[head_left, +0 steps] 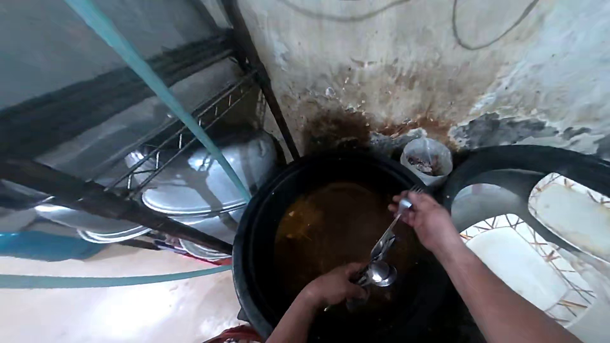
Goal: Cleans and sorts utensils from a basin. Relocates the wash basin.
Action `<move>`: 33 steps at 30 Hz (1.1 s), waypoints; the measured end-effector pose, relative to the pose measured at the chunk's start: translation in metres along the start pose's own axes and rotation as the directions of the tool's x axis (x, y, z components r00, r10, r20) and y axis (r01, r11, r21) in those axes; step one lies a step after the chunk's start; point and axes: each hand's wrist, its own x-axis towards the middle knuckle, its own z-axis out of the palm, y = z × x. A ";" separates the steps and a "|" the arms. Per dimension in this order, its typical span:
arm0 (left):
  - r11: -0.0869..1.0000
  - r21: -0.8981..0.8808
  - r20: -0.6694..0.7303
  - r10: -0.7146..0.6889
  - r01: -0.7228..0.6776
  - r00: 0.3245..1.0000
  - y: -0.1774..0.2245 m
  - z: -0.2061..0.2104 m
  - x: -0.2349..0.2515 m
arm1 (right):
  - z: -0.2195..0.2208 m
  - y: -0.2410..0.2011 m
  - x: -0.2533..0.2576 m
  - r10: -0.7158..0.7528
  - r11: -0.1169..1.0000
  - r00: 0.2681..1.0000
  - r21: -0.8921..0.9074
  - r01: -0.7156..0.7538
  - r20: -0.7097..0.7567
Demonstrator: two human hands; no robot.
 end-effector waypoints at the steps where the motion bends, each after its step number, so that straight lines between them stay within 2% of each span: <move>1: 0.998 -0.050 -0.011 0.027 -0.028 1.000 -0.006 -0.003 0.000 | 0.000 -0.008 0.004 -0.020 0.995 0.999 0.097 0.024 -0.036; 4: 0.978 -0.201 -0.082 0.035 -0.051 0.996 -0.019 -0.013 -0.001 | 0.005 -0.017 0.019 -0.021 0.983 0.995 0.180 0.039 -0.102; 6: 0.970 -0.242 -0.097 -0.014 -0.010 0.995 -0.026 -0.018 0.000 | 0.009 -0.002 0.027 -0.016 0.996 0.994 0.083 0.025 -0.107; 8: 0.979 -0.198 -0.074 -0.066 0.051 0.995 -0.027 -0.020 0.000 | 0.015 0.019 0.032 -0.036 0.999 0.993 0.009 0.037 -0.115; 11: 0.989 -0.106 -0.042 -0.112 0.107 0.993 -0.028 -0.023 0.001 | 0.026 0.033 0.035 -0.178 0.983 0.972 -0.073 0.168 -0.152; 12: 0.990 -0.090 -0.050 -0.114 0.109 0.992 -0.028 -0.023 0.000 | 0.027 0.033 0.036 -0.237 0.965 0.960 -0.148 0.215 -0.150; 14: 0.986 -0.145 -0.087 -0.100 0.087 0.991 -0.027 -0.024 -0.003 | 0.024 0.034 0.042 -0.319 0.869 0.945 -0.420 0.261 -0.073; 15: 0.978 -0.202 -0.117 -0.082 0.058 0.990 -0.024 -0.025 -0.005 | 0.021 0.035 0.042 -0.280 0.776 0.960 -0.587 0.231 0.007; 17: 0.934 -0.355 -0.181 -0.033 -0.034 0.983 -0.021 -0.025 -0.007 | 0.022 0.048 0.041 -0.049 0.530 0.991 -0.837 0.135 0.128; 19: 0.873 -0.475 -0.238 -0.003 -0.114 0.971 -0.021 -0.025 -0.007 | 0.029 0.074 0.033 0.204 0.298 0.969 -0.952 0.074 0.139; 21: 0.826 -0.544 -0.279 -0.010 -0.149 0.960 -0.021 -0.026 -0.006 | 0.038 0.093 0.027 0.414 0.178 0.901 -0.982 0.057 0.127; 23: 0.795 -0.584 -0.314 -0.032 -0.166 0.949 -0.021 -0.025 -0.005 | 0.045 0.099 0.027 0.537 0.192 0.834 -0.981 0.025 0.127; 24: 0.784 -0.596 -0.332 -0.043 -0.174 0.942 -0.021 -0.025 -0.004 | 0.045 0.096 0.027 0.563 0.235 0.818 -0.972 -0.026 0.114; 25: 0.771 -0.609 -0.348 -0.052 -0.183 0.936 -0.020 -0.025 -0.003 | 0.043 0.093 0.026 0.556 0.316 0.825 -0.944 -0.098 0.100; 27: 0.741 -0.642 -0.355 -0.061 -0.196 0.933 -0.020 -0.026 -0.001 | 0.037 0.079 0.021 0.451 0.552 0.890 -0.806 -0.212 0.074; 29: 0.728 -0.659 -0.330 -0.054 -0.189 0.943 -0.022 -0.026 0.000 | 0.035 0.068 0.016 0.318 0.818 0.945 -0.525 -0.233 0.075; 30: 0.728 -0.661 -0.313 -0.046 -0.183 0.949 -0.023 -0.026 0.000 | 0.037 0.061 0.013 0.299 0.898 0.948 -0.368 -0.242 0.105; 31: 0.737 -0.653 -0.294 -0.037 -0.172 0.955 -0.024 -0.025 0.001 | 0.041 0.054 0.011 0.294 0.930 0.944 -0.273 -0.246 0.150; 33: 0.764 -0.627 -0.252 -0.016 -0.151 0.968 -0.024 -0.025 0.002 | 0.048 0.046 0.005 0.286 0.932 0.937 -0.284 -0.224 0.201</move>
